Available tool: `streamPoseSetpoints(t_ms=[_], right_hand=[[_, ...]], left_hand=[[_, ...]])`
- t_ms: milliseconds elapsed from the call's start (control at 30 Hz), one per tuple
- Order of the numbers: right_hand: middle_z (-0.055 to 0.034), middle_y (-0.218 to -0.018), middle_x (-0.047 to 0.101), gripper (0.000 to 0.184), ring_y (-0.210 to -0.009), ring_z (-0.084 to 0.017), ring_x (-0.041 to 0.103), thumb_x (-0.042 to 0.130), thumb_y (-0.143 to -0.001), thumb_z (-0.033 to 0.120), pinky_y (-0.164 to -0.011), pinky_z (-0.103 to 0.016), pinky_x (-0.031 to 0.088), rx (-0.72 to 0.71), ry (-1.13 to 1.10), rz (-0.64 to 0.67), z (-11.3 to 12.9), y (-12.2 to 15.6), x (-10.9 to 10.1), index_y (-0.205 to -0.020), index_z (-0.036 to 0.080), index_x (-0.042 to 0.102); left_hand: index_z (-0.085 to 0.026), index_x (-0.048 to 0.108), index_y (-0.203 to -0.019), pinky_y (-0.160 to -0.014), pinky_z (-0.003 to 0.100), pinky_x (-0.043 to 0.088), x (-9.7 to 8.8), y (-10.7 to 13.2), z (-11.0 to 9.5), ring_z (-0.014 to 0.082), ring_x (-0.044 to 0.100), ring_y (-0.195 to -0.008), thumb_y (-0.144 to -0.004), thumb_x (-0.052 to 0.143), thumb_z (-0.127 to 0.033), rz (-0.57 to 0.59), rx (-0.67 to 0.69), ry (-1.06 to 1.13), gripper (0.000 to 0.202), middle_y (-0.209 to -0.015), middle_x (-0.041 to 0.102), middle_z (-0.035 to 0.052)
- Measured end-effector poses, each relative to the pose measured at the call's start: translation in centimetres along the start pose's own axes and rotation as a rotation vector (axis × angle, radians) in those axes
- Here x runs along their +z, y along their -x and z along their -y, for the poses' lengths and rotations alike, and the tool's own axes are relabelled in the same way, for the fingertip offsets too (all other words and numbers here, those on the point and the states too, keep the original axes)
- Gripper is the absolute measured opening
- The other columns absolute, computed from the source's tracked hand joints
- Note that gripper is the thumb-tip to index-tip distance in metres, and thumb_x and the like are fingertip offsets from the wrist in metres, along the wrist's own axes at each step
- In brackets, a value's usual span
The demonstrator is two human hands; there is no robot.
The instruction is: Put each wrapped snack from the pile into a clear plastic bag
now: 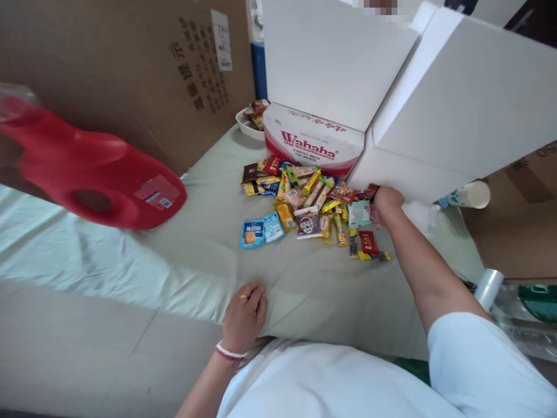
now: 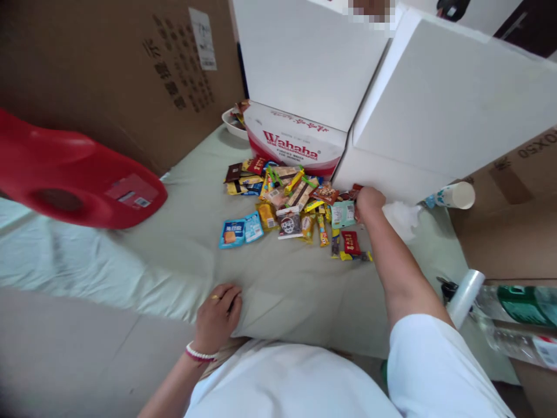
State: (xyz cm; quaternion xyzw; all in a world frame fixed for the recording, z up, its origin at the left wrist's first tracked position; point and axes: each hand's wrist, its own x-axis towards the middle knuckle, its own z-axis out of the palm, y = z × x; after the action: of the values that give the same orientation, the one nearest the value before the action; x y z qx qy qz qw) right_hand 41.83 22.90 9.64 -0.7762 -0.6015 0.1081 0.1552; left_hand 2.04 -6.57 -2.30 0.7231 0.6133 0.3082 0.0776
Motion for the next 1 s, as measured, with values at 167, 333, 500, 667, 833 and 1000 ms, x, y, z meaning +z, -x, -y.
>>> streamPoseSetpoints(t_ms=[167, 333, 500, 667, 833, 1000], right_hand=[[-0.012, -0.083, 0.067, 0.019, -0.089, -0.027, 0.065, 0.057, -0.088, 0.029, -0.08, -0.038, 0.049, -0.049, 0.114, -0.013, -0.8, 8.3, -1.6, -0.088, 0.016, 0.069], [-0.0025, -0.072, 0.063, 0.026, -0.067, -0.019, 0.059, 0.052, -0.095, 0.041, -0.064, -0.029, 0.05, -0.348, -0.499, 0.388, 1.3, 22.3, 2.2, -0.089, 0.022, 0.069], [-0.007, -0.115, 0.069, 0.032, -0.103, -0.022, 0.065, 0.055, -0.094, 0.034, -0.093, -0.038, 0.053, -0.365, -0.841, 0.549, 4.3, 28.3, 6.1, -0.122, 0.026, 0.068], [-0.0056, -0.11, 0.07, 0.037, -0.099, -0.024, 0.067, 0.057, -0.094, 0.053, -0.088, -0.04, 0.057, 0.02, -1.199, 0.61, 4.4, 28.6, 8.4, -0.118, 0.028, 0.071], [-0.0065, -0.109, 0.068, 0.026, -0.103, -0.022, 0.063, 0.074, -0.083, 0.048, -0.09, -0.036, 0.053, -0.016, -1.059, 0.394, 4.8, 28.4, 9.9, -0.097, 0.026, 0.079], [0.0001, -0.08, 0.062, 0.023, -0.069, -0.012, 0.052, 0.083, -0.075, 0.043, -0.063, -0.024, 0.044, 0.112, -1.183, 0.26, 5.3, 28.2, 9.7, -0.084, 0.023, 0.077]], left_hand=[[-0.02, 0.071, -0.095, -0.072, 0.029, 0.054, -1.5, -0.6, -1.8, 0.0168, 0.066, -0.083, -0.098, 0.051, -0.032, 0.052, -0.311, 0.45, 0.024, -0.09, 0.069, 0.0061], [-0.017, 0.068, -0.096, -0.061, 0.025, 0.048, 0.1, -3.9, -6.9, 0.0135, 0.06, -0.07, -0.096, 0.052, -0.058, 0.471, -0.492, 1.135, 0.044, -0.082, 0.065, 0.0046], [-0.017, 0.059, -0.083, -0.057, 0.023, 0.042, 3.2, -6.8, -9.4, 0.0103, 0.052, -0.061, -0.082, 0.071, -0.058, 0.429, -0.576, 1.297, 0.042, -0.071, 0.058, -0.0016], [-0.017, 0.064, -0.082, -0.065, 0.026, 0.045, 3.7, -6.4, -8.4, 0.0127, 0.057, -0.067, -0.085, 0.069, -0.046, 0.324, -0.513, 1.115, 0.029, -0.075, 0.064, 0.0015], [-0.018, 0.062, -0.09, -0.058, 0.024, 0.044, 3.3, -5.5, -8.1, 0.0134, 0.058, -0.067, -0.086, 0.067, -0.056, 0.305, -0.604, 1.209, 0.038, -0.075, 0.063, 0.0004], [-0.018, 0.056, -0.074, -0.052, 0.02, 0.035, 3.3, -6.0, -7.2, 0.0074, 0.045, -0.053, -0.072, 0.08, -0.057, 0.155, -0.819, 1.32, 0.046, -0.059, 0.052, -0.0058]])
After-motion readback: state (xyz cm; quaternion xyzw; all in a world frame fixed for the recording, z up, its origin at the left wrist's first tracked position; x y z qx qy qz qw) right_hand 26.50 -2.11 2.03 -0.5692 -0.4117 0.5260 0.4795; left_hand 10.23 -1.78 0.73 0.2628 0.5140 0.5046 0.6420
